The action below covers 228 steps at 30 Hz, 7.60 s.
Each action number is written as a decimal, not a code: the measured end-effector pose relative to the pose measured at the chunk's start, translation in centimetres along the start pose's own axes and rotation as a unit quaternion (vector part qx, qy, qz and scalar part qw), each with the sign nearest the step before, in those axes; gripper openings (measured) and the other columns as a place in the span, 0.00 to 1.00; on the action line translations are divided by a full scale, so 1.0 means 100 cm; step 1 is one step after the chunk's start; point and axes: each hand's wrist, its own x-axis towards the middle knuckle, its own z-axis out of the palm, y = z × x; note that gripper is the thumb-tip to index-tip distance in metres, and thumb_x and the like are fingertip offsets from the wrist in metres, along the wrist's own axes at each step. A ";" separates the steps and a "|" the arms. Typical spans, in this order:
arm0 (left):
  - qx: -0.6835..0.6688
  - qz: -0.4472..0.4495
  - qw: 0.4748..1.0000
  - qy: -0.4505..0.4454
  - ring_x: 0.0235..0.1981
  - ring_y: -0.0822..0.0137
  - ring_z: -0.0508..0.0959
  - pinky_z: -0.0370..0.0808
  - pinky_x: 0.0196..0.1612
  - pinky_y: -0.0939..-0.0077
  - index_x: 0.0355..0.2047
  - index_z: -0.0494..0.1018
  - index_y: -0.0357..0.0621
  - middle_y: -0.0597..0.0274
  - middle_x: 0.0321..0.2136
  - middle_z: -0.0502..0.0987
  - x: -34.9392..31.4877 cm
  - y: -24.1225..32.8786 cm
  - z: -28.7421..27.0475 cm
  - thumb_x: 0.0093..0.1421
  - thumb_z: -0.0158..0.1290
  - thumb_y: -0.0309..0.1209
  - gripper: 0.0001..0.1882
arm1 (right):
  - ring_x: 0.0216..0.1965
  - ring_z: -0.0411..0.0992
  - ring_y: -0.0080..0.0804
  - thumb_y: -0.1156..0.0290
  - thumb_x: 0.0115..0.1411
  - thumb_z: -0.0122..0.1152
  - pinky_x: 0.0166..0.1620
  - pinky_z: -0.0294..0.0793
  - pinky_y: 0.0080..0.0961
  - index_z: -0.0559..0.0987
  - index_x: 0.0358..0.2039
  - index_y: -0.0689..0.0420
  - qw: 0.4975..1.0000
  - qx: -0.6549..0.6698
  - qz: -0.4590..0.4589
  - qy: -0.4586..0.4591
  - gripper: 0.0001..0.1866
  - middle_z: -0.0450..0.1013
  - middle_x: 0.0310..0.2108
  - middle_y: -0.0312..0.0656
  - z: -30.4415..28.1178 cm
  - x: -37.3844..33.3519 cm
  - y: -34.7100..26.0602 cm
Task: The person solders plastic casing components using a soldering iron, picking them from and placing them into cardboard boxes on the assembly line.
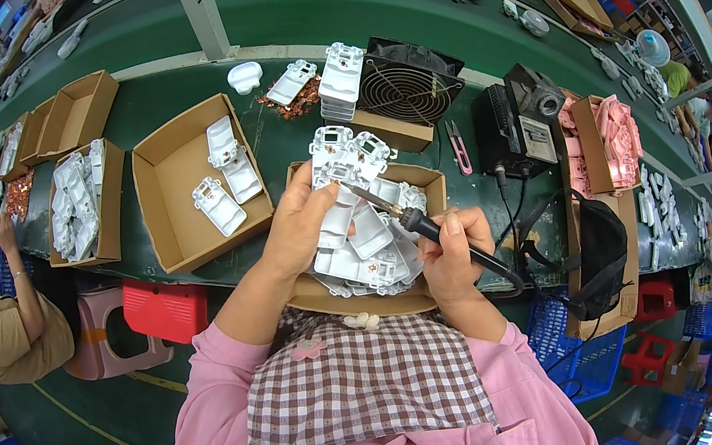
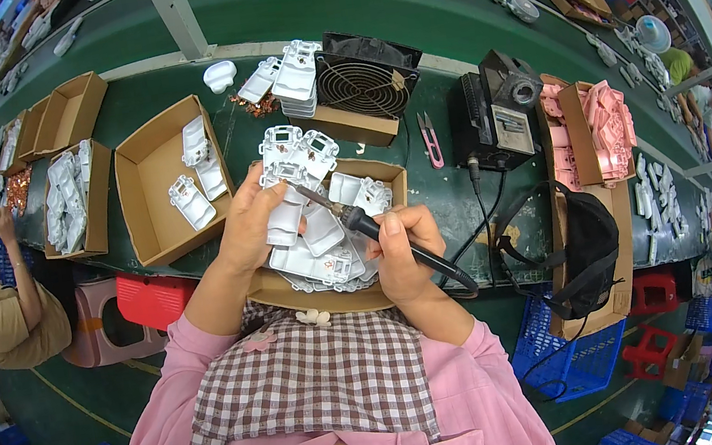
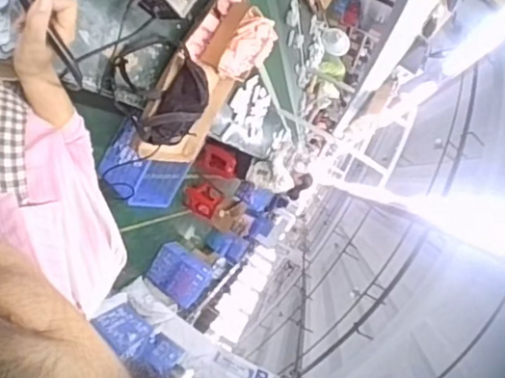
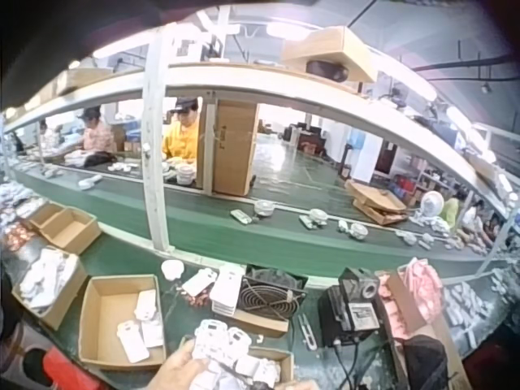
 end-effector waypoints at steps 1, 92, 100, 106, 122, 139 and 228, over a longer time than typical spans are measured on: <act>0.000 0.000 1.000 0.000 0.21 0.69 0.75 0.74 0.25 0.78 0.51 0.61 0.37 0.56 0.35 0.74 0.000 0.000 0.000 0.61 0.42 0.26 0.17 | 0.12 0.58 0.20 0.67 0.61 0.50 0.16 0.62 0.18 0.65 0.27 0.60 1.000 -0.002 -0.002 -0.001 0.11 0.64 0.16 0.40 -0.001 0.000 0.000; 0.138 0.142 0.978 0.061 0.32 0.76 0.72 0.75 0.29 0.80 0.56 0.55 0.35 0.60 0.40 0.70 -0.004 -0.006 0.000 0.59 0.46 0.19 0.25 | 0.20 0.70 0.18 0.72 0.60 0.54 0.23 0.68 0.14 0.69 0.28 0.61 0.998 -0.041 0.022 -0.051 0.07 0.73 0.20 0.41 0.003 0.009 0.003; 0.151 0.155 0.974 0.068 0.30 0.76 0.74 0.76 0.29 0.81 0.54 0.57 0.39 0.61 0.38 0.73 -0.003 -0.008 -0.001 0.61 0.46 0.22 0.21 | 0.20 0.70 0.18 0.72 0.61 0.54 0.23 0.68 0.15 0.69 0.28 0.62 0.998 -0.040 0.028 -0.044 0.07 0.72 0.20 0.41 0.005 0.009 0.002; 0.153 0.151 0.974 0.073 0.30 0.75 0.75 0.76 0.29 0.80 0.53 0.58 0.38 0.61 0.37 0.73 -0.003 -0.007 -0.002 0.61 0.47 0.23 0.20 | 0.20 0.70 0.21 0.73 0.60 0.53 0.24 0.70 0.16 0.68 0.28 0.62 0.998 -0.031 0.018 -0.055 0.07 0.72 0.21 0.42 0.003 0.009 0.005; 0.008 0.054 0.997 0.061 0.39 0.73 0.75 0.74 0.42 0.76 0.48 0.65 0.38 0.61 0.40 0.74 -0.005 0.004 0.001 0.60 0.53 0.29 0.17 | 0.19 0.69 0.26 0.70 0.61 0.52 0.24 0.71 0.21 0.66 0.34 0.61 0.994 0.038 -0.093 -0.038 0.09 0.68 0.23 0.45 0.002 0.008 0.002; 0.111 0.107 0.983 0.099 0.29 0.73 0.77 0.77 0.30 0.77 0.41 0.70 0.35 0.60 0.31 0.77 -0.005 -0.001 -0.001 0.60 0.53 0.25 0.10 | 0.20 0.72 0.23 0.72 0.60 0.53 0.26 0.72 0.18 0.71 0.30 0.64 1.000 -0.014 0.009 -0.011 0.08 0.73 0.23 0.43 0.001 0.009 0.004; 0.151 0.090 0.982 0.062 0.28 0.75 0.77 0.76 0.29 0.83 0.48 0.65 0.35 0.61 0.34 0.75 -0.003 0.008 0.015 0.64 0.45 0.25 0.13 | 0.15 0.64 0.23 0.72 0.60 0.52 0.20 0.66 0.18 0.67 0.26 0.61 0.998 -0.056 -0.026 -0.019 0.09 0.69 0.21 0.43 0.000 0.010 0.005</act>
